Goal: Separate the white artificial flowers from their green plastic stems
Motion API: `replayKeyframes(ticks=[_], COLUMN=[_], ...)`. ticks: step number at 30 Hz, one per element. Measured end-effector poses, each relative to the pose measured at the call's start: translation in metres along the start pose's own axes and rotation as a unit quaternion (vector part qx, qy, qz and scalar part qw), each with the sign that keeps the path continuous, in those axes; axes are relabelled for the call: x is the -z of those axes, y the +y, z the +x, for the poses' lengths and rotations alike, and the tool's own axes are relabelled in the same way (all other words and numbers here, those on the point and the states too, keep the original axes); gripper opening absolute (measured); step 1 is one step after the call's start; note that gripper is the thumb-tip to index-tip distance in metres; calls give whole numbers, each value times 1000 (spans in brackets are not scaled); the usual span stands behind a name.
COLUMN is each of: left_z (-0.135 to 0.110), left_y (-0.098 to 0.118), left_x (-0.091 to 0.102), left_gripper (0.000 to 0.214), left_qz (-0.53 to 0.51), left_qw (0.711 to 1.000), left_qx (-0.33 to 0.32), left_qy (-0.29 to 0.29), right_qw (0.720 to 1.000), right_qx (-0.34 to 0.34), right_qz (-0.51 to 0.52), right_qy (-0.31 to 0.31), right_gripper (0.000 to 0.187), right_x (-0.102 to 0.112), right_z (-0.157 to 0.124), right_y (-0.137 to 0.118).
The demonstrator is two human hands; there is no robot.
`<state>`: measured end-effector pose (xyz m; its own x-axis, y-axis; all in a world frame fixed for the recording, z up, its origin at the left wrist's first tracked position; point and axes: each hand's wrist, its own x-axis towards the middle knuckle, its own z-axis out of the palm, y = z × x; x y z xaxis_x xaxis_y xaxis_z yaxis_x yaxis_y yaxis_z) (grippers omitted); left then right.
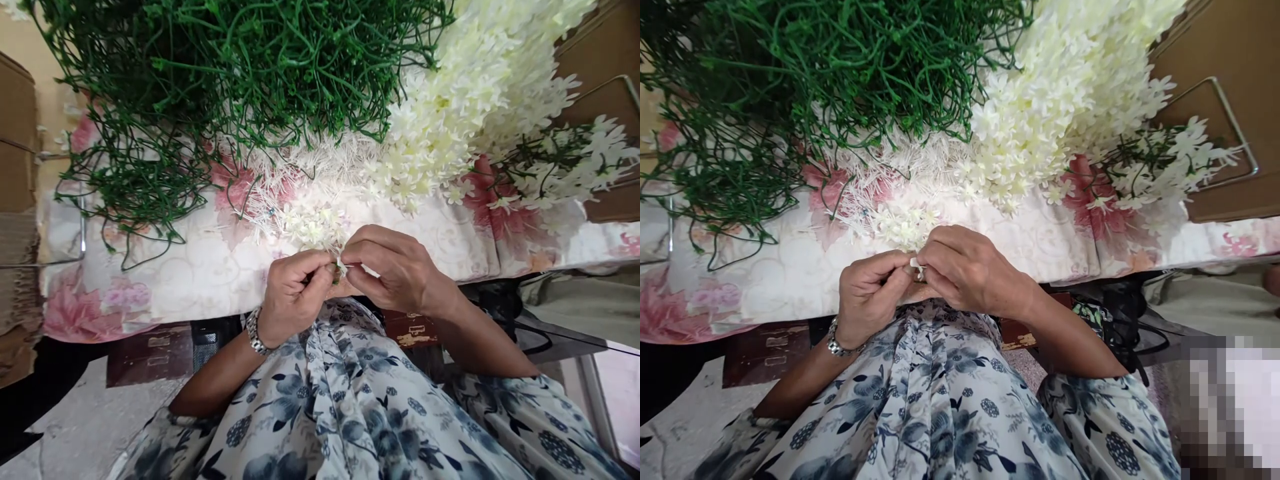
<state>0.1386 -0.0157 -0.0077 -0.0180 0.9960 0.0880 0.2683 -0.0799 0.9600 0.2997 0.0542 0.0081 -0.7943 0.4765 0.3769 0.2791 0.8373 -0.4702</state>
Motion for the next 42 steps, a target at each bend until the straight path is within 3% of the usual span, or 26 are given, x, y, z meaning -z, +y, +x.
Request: replayKeyframes(ticks=[4,7,10,13,17,19,22,27,30,34,37,39,42], left_z=[1,1,2,4,4,1,-5,-14,-14,-13,-12,-11,-9], left_y=[0,0,0,6,16,18,13,0,-1,-2,-4,-4,-3], left_x=[-1,-1,2,7,8,6,6,15,14,5,0,1,3], left_gripper=[21,19,12,11,10,10,5,7,8,6,7,9,7], left_qz=[19,-66,-227,-349,-406,-423,-408,-234,-178,-178,-196,-197,-179], left_qw=[1000,995,962,918,896,891,903,960,963,961,960,962,970], left_qx=[5,71,148,165,135,117,106,152,174,184,185,181,158], left_qy=[-5,-10,32,97,117,115,85,-35,-108,-107,-77,-52,-40], right_qw=[1000,1000,998,992,996,997,998,997,994,995,995,985,970], right_qx=[-2,-10,-41,-78,-83,-66,-50,9,26,29,-24,-91,-202], right_qz=[-8,-14,-18,-3,38,33,14,-44,-70,-89,-76,-78,-70], right_qy=[-10,-11,50,99,5,11,36,-61,-80,-39,58,121,115], right_gripper=[10,9,16,30,25,15,12,13,15,20,34,30,17], right_x=[-2,4,13,17,6,0,-1,11,9,4,10,18,28], right_z=[0,0,-6,-14,-20,-20,-20,-19,-19,-27,-42,-53,-63], right_y=[0,-1,-5,-12,-22,-26,-28,-32,-34,-31,-20,-9,7])
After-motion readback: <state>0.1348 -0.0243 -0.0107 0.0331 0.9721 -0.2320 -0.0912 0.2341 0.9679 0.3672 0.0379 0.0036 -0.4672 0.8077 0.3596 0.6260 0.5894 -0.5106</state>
